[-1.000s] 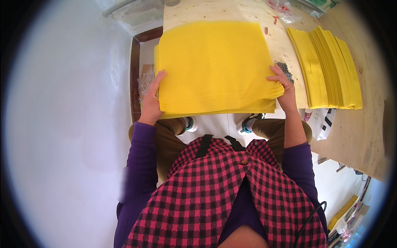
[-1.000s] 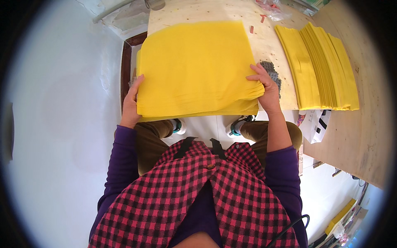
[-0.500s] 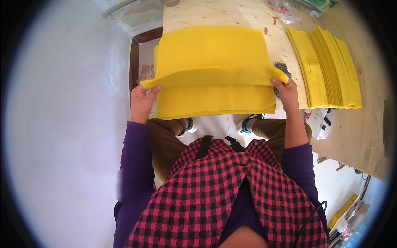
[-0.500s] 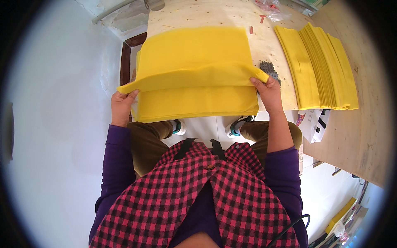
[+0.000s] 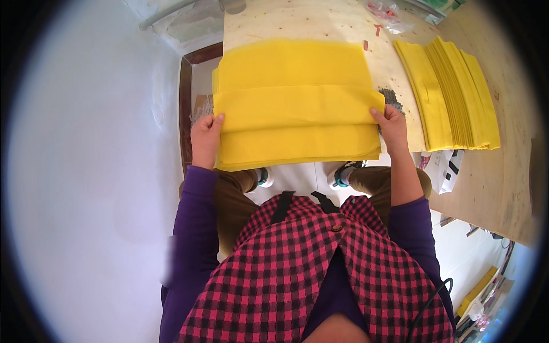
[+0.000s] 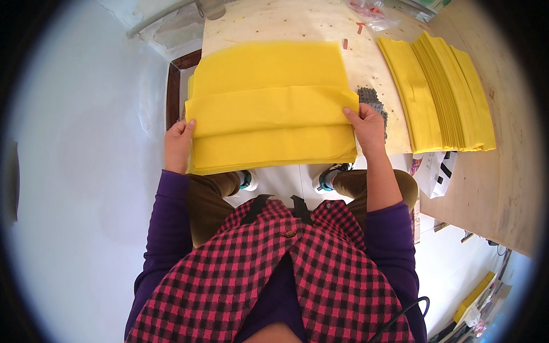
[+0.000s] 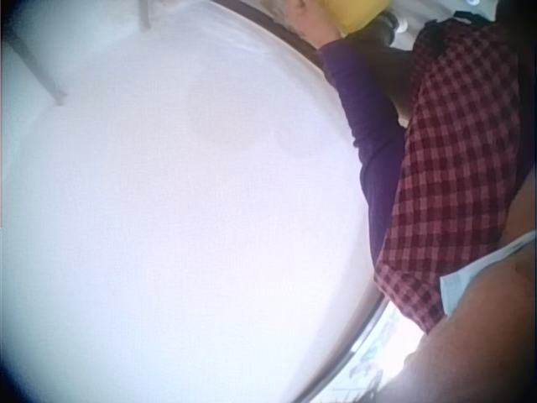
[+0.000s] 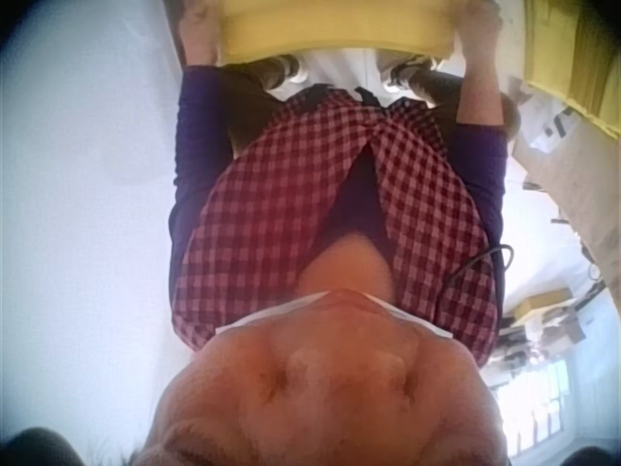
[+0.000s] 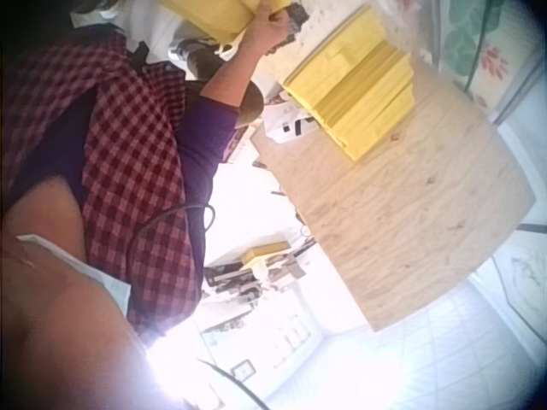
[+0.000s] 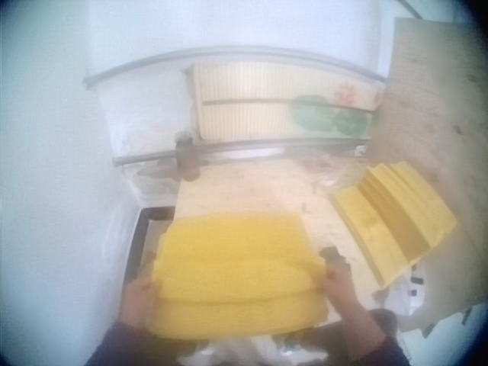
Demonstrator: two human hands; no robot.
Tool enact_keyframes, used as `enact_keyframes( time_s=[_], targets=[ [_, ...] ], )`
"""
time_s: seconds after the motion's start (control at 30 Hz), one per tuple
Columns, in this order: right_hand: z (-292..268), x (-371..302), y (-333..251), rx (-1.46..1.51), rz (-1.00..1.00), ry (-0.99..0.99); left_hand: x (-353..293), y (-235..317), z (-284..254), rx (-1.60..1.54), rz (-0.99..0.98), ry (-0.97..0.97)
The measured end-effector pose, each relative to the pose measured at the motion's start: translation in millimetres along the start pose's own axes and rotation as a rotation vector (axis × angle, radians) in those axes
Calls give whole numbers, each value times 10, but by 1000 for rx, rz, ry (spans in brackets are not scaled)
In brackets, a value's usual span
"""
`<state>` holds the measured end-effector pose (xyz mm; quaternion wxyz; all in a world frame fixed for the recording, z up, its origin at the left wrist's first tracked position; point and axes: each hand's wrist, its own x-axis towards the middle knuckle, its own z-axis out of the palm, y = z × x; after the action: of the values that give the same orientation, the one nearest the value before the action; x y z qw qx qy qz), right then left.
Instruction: The person folds a yellow fabric sheet on a table, aligning edges and pressing folds to create a compact stack. The folded piece is placed on top of a growing pile of similarly folded yellow sheets.
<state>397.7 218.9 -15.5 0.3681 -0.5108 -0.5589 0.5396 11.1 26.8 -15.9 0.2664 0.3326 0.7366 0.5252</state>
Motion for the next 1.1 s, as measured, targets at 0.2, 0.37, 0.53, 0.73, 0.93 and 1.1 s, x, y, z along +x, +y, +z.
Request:
enact_keyframes(
  time_s=[0.2, 0.37, 0.53, 0.73, 0.93, 1.1],
  targets=[
    [12, 62, 38, -89, 0, 45, 32, -155, -15, 208, 63, 38],
    [31, 52, 36, -40, -27, 56, -10, -114, -44, 236, 59, 72],
    [14, 44, 49, -151, -26, 76, -44, -142, -54, 177, 44, 105],
    [2, 89, 88, -293, 3, 84, -43, -230, 19, 240, 46, 146],
    [198, -84, -369, -720, -656, 246, -42, -221, 30, 220, 82, 154],
    [1106, -422, -647, -821, -801, -269, -43, -204, 44, 262, 151, 166]
  ],
)
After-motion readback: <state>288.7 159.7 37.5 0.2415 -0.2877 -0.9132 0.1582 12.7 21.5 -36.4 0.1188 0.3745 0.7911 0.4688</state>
